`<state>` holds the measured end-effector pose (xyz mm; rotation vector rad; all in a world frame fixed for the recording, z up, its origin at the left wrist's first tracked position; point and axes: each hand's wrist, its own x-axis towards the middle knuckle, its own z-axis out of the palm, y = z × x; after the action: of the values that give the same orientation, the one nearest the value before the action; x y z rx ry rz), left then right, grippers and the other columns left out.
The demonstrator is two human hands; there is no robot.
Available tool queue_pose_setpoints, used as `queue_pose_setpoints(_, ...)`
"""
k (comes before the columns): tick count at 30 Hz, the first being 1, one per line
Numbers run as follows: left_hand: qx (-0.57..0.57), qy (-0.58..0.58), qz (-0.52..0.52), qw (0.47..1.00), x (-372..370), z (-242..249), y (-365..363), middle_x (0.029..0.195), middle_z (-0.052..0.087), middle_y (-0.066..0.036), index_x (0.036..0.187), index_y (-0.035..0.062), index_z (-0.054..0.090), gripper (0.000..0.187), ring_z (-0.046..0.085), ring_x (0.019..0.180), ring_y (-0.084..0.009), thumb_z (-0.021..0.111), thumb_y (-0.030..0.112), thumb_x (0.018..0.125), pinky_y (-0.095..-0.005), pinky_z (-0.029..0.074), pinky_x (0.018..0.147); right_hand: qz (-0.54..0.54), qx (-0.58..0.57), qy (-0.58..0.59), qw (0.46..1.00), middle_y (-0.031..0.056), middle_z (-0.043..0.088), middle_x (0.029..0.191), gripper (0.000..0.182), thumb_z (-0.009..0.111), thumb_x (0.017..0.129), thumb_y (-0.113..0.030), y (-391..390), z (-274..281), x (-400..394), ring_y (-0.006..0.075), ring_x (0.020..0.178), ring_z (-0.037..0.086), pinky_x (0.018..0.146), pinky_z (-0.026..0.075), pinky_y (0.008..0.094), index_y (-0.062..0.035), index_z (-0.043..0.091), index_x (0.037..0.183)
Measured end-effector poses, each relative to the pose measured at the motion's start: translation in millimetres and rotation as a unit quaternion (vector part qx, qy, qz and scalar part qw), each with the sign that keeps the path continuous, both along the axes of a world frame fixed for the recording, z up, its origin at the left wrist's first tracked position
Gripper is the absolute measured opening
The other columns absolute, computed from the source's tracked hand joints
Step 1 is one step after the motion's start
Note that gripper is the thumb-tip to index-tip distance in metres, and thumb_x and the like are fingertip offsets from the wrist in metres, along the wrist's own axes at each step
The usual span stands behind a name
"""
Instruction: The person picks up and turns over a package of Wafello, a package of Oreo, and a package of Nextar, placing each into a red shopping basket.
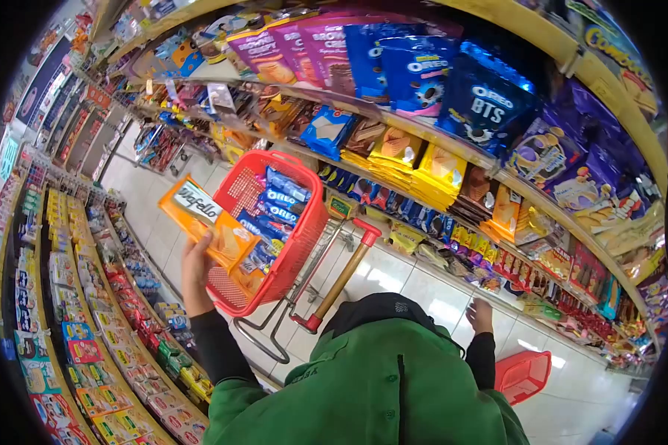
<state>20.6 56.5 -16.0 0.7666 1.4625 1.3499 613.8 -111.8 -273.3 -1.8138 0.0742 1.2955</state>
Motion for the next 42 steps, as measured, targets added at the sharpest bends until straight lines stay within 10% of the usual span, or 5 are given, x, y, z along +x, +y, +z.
queue_pose_setpoints(19, 0.051, -0.186, -0.247, 0.950, 171, 19, -8, 0.101, 0.052, -0.009, 0.107, 0.0029, 0.042, 0.045, 0.053, 0.092, -0.0182, 0.058, -0.007, 0.066, -0.0304, 0.044, 0.079, 0.467, 0.354, 0.110, 0.803, 0.0068, 0.051, 0.097, 0.039, 0.058, 0.076, -0.018, 99, 192, -148, 0.0130, 0.084, 0.052, 0.066, 0.045, 0.0246, -0.0069, 0.040, 0.110)
queue_pose_setpoints(29, 0.050, -0.136, -0.314, 0.938, 175, 15, -14, 0.102, 0.053, -0.007, 0.107, 0.0029, 0.042, 0.050, 0.052, 0.094, -0.0172, 0.064, -0.003, 0.063, -0.0310, 0.041, 0.082, 0.351, 0.419, 0.171, 0.819, 0.0050, 0.048, 0.100, 0.047, 0.053, 0.080, -0.020, 94, 228, -220, 0.0110, 0.083, 0.052, 0.060, 0.046, 0.0243, -0.0063, 0.029, 0.119)
queue_pose_setpoints(35, 0.082, -0.202, -0.285, 0.934, 177, 20, -16, 0.111, 0.045, -0.006, 0.116, 0.0077, 0.034, 0.056, 0.045, 0.103, -0.0198, 0.064, 0.010, 0.069, -0.0362, 0.039, 0.084, 0.298, 0.494, -0.013, 0.817, 0.0076, 0.051, 0.094, 0.033, 0.056, 0.078, -0.012, 91, 238, -237, 0.0139, 0.082, 0.052, 0.065, 0.046, 0.0275, 0.0001, 0.043, 0.105)
queue_pose_setpoints(38, 0.114, -0.295, -0.305, 0.898, 165, 27, -14, 0.129, 0.021, -0.007, 0.127, 0.0163, 0.006, 0.087, 0.033, 0.112, -0.0232, 0.068, 0.024, 0.066, -0.0424, 0.034, 0.089, 0.296, 0.561, -0.294, 0.715, 0.0096, 0.054, 0.090, 0.026, 0.061, 0.070, -0.005, 92, 242, -247, 0.0219, 0.082, 0.053, 0.070, 0.042, 0.0319, -0.0025, 0.053, 0.095)
queue_pose_setpoints(42, 0.223, -0.393, -0.279, 0.847, 154, 15, -9, 0.116, 0.040, -0.015, 0.125, 0.0085, 0.026, 0.087, 0.039, 0.110, -0.0274, 0.062, 0.055, 0.060, -0.0439, 0.032, 0.092, 0.298, 0.615, -0.508, 0.524, 0.0033, 0.053, 0.097, 0.037, 0.062, 0.054, -0.001, 89, 260, -262, 0.0251, 0.089, 0.048, 0.074, 0.037, 0.0340, -0.0124, 0.059, 0.089)
